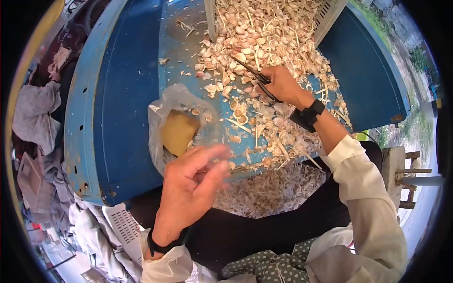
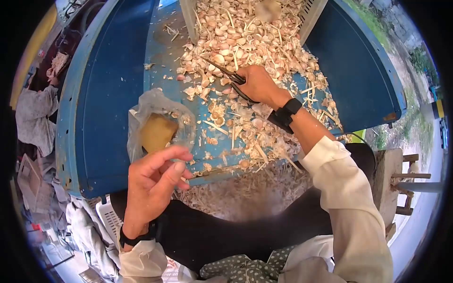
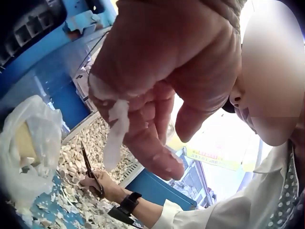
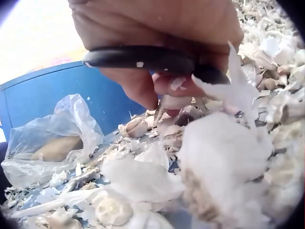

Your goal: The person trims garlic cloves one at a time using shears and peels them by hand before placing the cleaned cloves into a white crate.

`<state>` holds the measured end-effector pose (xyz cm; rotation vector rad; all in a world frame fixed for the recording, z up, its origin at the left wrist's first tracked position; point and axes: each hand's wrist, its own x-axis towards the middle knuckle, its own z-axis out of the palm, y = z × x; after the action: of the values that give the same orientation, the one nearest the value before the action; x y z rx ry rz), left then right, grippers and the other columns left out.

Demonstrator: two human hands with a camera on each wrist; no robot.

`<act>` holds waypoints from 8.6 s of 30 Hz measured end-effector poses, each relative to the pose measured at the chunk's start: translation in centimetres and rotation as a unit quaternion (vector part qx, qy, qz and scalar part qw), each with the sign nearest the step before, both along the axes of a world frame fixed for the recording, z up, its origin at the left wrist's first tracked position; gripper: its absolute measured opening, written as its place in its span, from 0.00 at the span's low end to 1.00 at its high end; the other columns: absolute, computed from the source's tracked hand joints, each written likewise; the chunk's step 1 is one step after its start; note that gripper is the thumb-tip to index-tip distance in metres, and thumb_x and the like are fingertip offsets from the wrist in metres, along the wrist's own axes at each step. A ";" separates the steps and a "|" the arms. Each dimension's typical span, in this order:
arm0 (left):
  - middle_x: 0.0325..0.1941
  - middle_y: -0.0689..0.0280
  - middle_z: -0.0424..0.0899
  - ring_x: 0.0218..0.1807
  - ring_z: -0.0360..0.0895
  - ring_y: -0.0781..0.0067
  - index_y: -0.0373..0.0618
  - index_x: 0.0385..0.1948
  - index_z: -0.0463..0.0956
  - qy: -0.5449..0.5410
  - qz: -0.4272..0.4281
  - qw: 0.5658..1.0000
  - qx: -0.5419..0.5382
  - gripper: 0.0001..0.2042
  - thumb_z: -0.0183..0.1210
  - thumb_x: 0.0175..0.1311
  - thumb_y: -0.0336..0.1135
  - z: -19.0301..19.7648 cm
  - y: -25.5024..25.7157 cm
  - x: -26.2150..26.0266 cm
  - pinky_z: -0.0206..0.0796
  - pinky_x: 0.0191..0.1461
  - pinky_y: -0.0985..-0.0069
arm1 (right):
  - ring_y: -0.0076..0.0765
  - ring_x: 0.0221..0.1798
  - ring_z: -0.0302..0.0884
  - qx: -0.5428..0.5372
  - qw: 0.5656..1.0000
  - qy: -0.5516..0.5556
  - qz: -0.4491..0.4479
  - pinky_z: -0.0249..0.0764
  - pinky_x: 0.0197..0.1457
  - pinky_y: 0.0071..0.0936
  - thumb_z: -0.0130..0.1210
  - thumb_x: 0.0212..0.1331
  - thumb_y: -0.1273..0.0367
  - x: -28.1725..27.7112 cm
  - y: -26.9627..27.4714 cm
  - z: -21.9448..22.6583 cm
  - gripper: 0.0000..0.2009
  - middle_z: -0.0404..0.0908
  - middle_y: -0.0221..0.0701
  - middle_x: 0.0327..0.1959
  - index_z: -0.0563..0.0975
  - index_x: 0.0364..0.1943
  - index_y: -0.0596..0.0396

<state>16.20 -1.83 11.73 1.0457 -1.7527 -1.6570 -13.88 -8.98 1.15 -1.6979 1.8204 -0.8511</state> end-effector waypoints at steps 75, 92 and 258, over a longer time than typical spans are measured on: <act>0.33 0.63 0.76 0.33 0.73 0.77 0.43 0.37 0.70 0.367 0.178 0.816 0.410 0.05 0.51 0.66 0.32 -11.0 -2.9 -7.2 0.61 0.23 0.87 | 0.29 0.20 0.59 -0.008 1.000 0.014 0.014 0.62 0.26 0.29 0.67 0.43 0.70 2.2 5.7 2.1 0.14 0.68 0.36 0.16 0.70 0.23 0.60; 0.34 0.65 0.77 0.36 0.78 0.71 0.41 0.37 0.73 0.296 0.155 0.819 0.466 0.17 0.43 0.73 0.45 -12.4 -3.6 -7.9 0.62 0.23 0.85 | 0.33 0.20 0.72 -0.025 0.988 0.140 -0.067 0.67 0.26 0.28 0.69 0.44 0.62 4.1 -0.5 1.0 0.16 0.72 0.39 0.15 0.76 0.22 0.62; 0.35 0.67 0.77 0.28 0.72 0.84 0.38 0.51 0.72 0.279 0.121 0.899 0.315 0.18 0.59 0.65 0.40 -10.6 1.1 -18.6 0.53 0.18 0.90 | 0.16 0.21 0.74 0.050 0.922 -0.380 -0.050 0.66 0.20 0.13 0.64 0.52 0.69 -5.7 9.0 2.7 0.11 0.78 0.28 0.25 0.74 0.34 0.59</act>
<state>-2.42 -0.77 1.17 0.8603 -0.6979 -2.1331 -19.61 0.03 3.90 -0.9918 1.3723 -1.2196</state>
